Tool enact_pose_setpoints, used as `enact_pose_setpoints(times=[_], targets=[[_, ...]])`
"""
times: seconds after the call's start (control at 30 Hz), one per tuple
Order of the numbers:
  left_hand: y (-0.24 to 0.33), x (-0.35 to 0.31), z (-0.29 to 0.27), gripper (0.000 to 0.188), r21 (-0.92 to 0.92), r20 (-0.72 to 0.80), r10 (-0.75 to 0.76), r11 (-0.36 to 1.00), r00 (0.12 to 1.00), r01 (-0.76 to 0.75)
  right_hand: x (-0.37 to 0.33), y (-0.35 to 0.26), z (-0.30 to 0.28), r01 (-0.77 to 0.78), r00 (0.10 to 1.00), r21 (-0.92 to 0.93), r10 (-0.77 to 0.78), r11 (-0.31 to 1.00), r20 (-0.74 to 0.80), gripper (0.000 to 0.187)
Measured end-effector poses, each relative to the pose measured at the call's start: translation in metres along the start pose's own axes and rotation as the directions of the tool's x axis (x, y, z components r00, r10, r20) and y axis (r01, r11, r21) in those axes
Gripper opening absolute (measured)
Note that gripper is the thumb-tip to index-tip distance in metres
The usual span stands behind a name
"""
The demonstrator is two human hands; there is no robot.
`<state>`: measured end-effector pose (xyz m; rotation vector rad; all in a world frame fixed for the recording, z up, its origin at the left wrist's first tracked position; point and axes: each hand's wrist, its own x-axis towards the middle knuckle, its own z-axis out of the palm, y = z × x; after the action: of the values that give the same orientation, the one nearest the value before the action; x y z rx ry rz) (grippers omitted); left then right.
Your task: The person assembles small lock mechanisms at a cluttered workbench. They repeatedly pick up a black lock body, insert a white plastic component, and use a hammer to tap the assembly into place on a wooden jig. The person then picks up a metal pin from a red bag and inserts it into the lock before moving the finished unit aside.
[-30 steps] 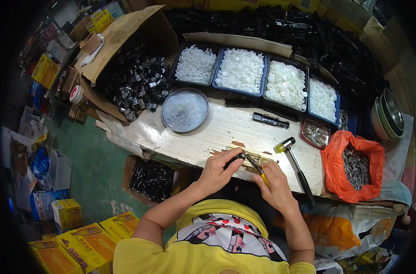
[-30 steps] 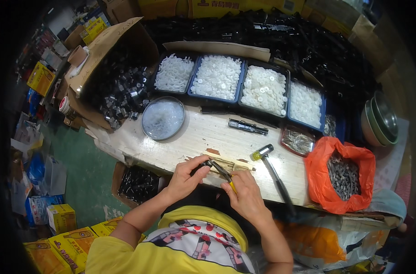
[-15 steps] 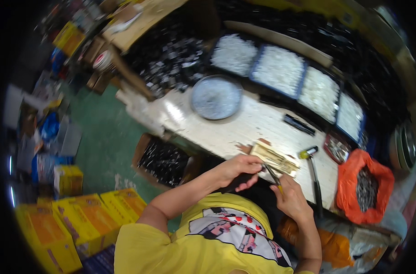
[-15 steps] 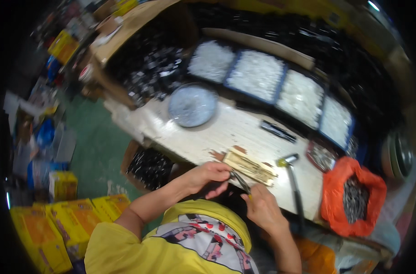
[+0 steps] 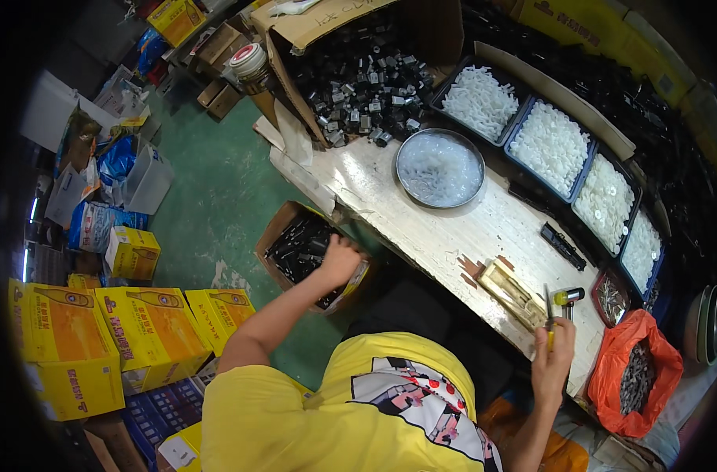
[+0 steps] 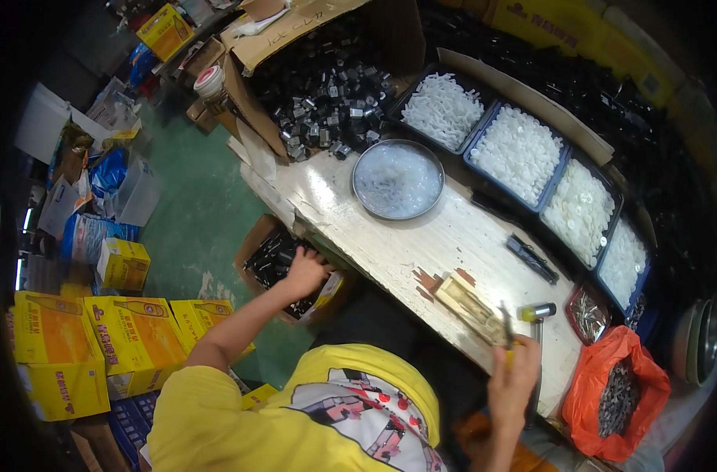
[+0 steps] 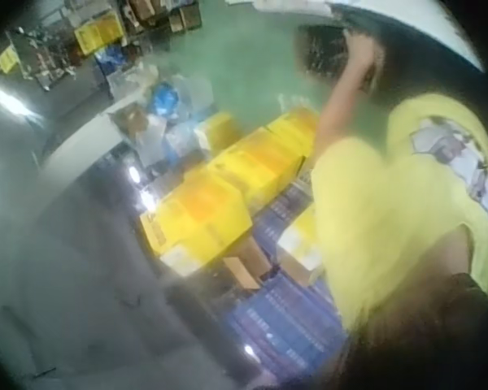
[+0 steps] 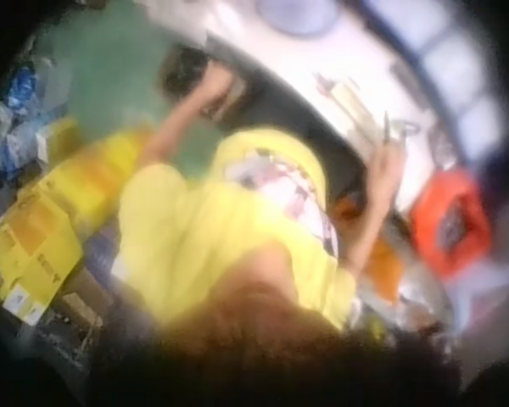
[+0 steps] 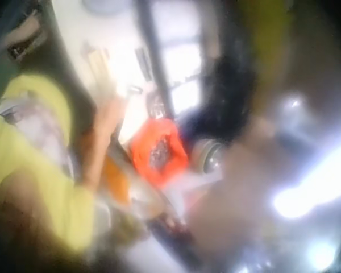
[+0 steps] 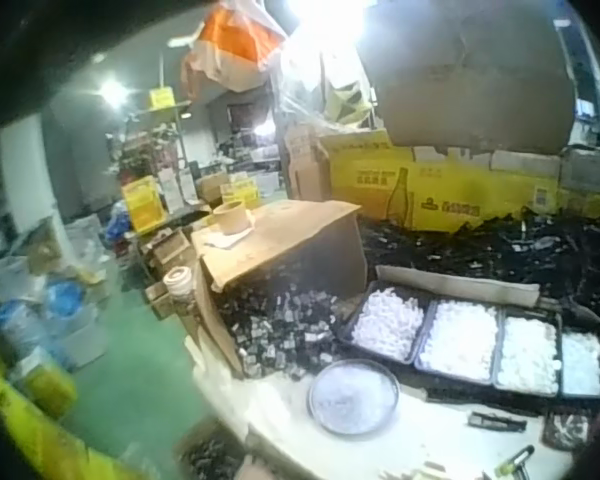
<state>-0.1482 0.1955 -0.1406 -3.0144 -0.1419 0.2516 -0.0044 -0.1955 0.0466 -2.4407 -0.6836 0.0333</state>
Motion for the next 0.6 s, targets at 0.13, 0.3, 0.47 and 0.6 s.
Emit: enact_pose_setpoints(times=[0.13, 0.3, 0.47, 0.6], targets=[[-0.026, 0.003, 0.035, 0.021, 0.044, -0.008, -0.183, 0.982, 0.983, 0.183, -0.008, 0.036, -0.017, -0.185, 0.976, -0.069, 0.175, 0.98, -0.13, 0.018], [-0.034, 0.015, 0.014, 0.018, -0.712, -0.006, -0.448, 0.629, 0.894, 0.311, -0.014, 0.103, -0.031, -0.3, 0.906, -0.327, 0.161, 0.896, -0.391, 0.021], [-0.024, 0.018, -0.072, 0.007, -0.83, -0.48, -0.729, 0.557, 0.487, 0.016, -0.01, 0.146, -0.033, -0.421, 0.867, -0.519, 0.162, 0.744, -0.471, 0.021], [-0.025, 0.009, -0.1, 0.005, -0.797, -0.445, -0.71, 0.592, 0.546, 0.119, 0.003, 0.128, -0.03, -0.449, 0.836, -0.584, 0.086, 0.676, -0.542, 0.015]])
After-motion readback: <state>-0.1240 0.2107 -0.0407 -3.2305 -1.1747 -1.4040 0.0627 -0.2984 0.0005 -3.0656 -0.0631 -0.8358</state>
